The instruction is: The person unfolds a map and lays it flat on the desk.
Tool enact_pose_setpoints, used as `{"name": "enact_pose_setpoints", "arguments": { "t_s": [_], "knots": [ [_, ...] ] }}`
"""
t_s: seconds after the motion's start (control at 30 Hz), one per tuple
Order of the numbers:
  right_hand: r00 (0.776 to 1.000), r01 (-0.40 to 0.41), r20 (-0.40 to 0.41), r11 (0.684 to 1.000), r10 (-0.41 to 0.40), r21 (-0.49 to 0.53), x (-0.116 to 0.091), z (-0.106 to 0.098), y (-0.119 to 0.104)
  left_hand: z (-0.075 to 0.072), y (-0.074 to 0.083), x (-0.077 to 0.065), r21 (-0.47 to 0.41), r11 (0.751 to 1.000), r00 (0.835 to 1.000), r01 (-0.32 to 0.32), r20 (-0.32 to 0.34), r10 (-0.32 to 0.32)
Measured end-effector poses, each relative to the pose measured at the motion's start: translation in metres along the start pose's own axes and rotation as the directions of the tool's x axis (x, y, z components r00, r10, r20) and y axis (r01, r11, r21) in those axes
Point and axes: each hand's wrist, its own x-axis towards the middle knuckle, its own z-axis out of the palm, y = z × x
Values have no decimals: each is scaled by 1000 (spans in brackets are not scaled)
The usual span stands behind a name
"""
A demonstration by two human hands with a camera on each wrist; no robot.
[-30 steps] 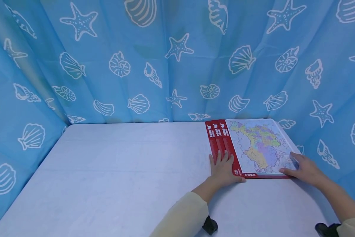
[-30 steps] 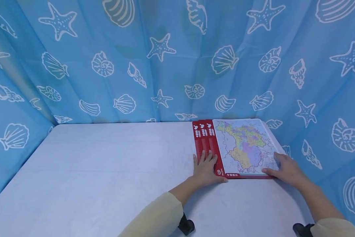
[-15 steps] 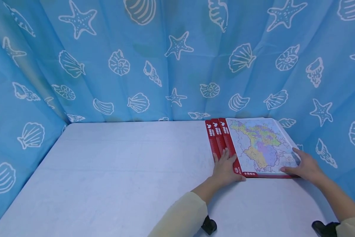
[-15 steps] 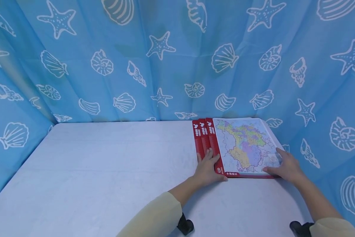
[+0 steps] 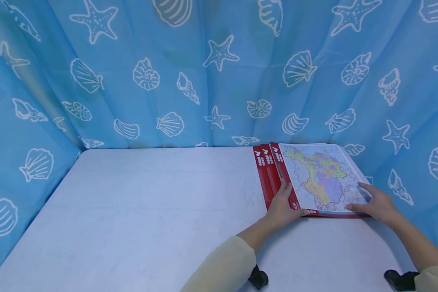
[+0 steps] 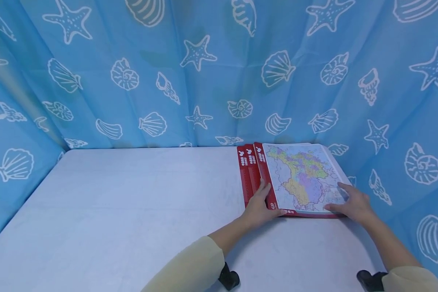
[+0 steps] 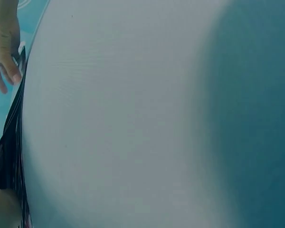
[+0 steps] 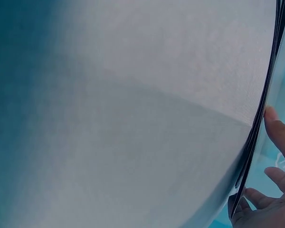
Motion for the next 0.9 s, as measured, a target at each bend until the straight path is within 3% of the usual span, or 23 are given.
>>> {"name": "enact_pose_setpoints", "arguments": {
  "t_s": [0.1, 0.3, 0.73, 0.9],
  "knots": [
    [1000, 16, -12, 1000, -16, -4, 1, 0, -1, 0, 1, 1, -101, 994, 999, 30, -28, -33],
    [999, 40, -19, 999, -40, -7, 2, 0, -5, -1, 3, 4, -280, 958, 992, 65, -87, -93],
    [999, -7, 40, 988, 1, 152, -1, -5, 2, 4, 1, 6, -324, 928, 972, 182, -81, -219],
    [998, -54, 39, 952, 44, 300, 0, -8, 6, 4, -1, 7, -366, 913, 972, 181, -77, -224]
  ]
}}
